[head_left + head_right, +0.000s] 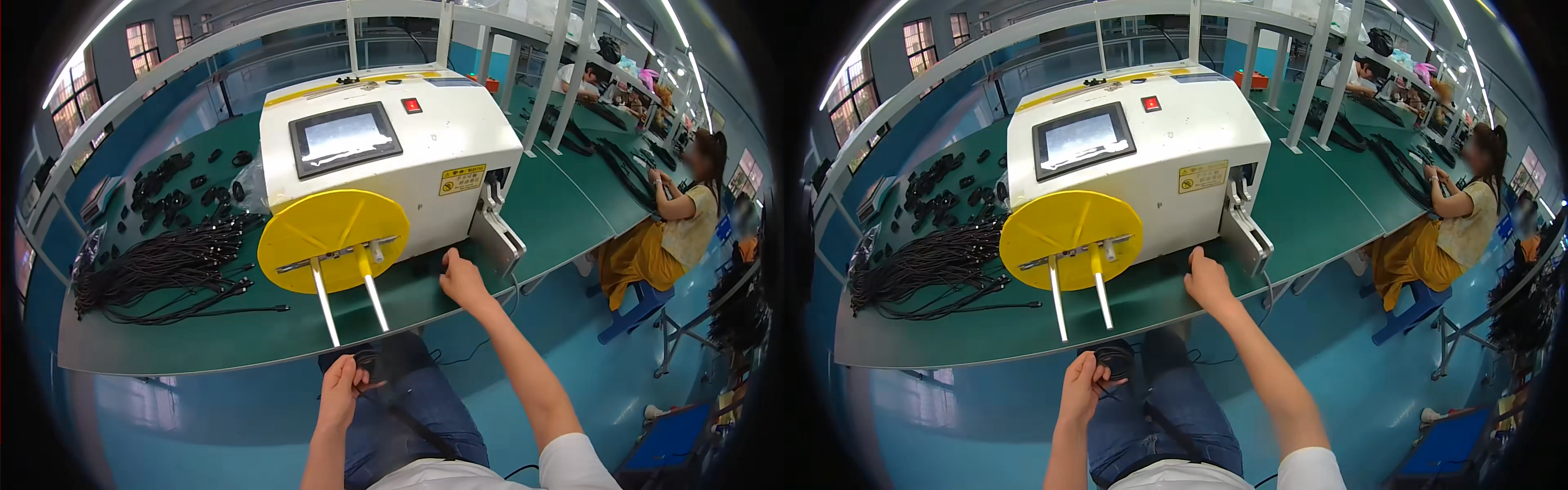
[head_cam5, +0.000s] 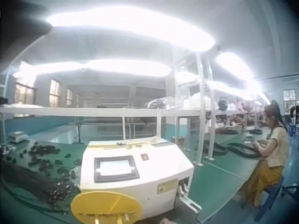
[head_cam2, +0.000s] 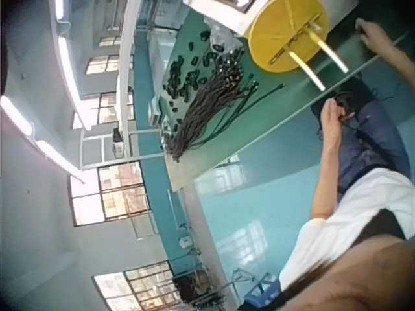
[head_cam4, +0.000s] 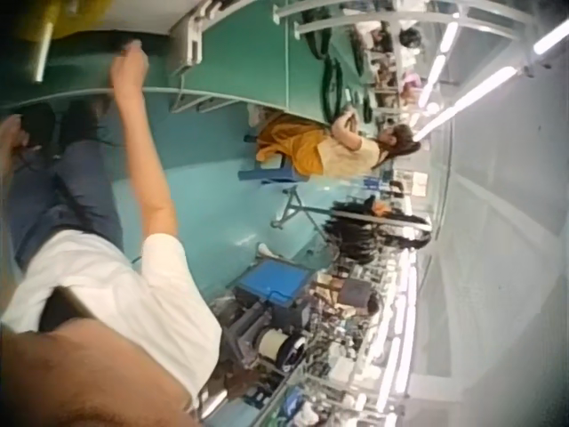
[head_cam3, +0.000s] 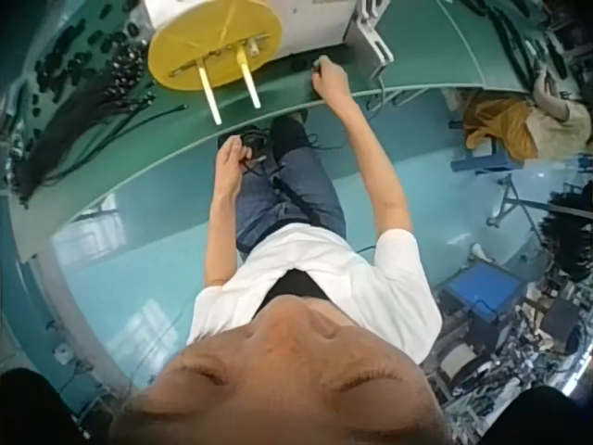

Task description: Coil electrical cables using a manual winding machine.

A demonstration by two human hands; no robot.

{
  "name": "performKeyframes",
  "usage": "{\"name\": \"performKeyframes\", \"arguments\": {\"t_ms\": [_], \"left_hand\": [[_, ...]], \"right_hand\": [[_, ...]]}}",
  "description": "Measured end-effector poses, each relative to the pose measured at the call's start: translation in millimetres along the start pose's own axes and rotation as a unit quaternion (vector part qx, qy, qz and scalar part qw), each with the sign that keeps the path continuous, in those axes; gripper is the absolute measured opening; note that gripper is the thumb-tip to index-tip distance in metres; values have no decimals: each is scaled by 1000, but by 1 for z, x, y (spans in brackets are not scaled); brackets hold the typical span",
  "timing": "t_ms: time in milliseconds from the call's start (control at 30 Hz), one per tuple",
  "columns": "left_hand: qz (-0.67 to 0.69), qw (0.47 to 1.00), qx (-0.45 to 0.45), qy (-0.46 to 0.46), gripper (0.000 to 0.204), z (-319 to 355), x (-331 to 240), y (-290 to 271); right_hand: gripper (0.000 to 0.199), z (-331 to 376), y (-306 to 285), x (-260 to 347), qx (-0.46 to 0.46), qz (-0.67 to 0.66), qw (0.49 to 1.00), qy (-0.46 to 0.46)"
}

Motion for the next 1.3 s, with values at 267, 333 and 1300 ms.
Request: {"name": "performKeyframes", "arguments": {"t_ms": [267,333,1300], "left_hand": [[104,995,9,9,21,1,-19,-1],[124,992,-9,10,21,4,-24,-3],[332,878,-322,127,27,292,95,-388]], "right_hand": [[18,7,-48,46,-41,113,992,-29],[17,31,-42,73,35,-21,998,-37],[19,60,-142,82,152,-887,435,-22]]}}
Point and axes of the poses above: each hand's wrist, its own z-axis away from the middle knuckle, its own y-axis out of the palm, x = y × z, the point moved 8 cm from there along -z, towards the middle knuckle, and after that the axes turned 4 degrees about x, right-handed, at the moved point
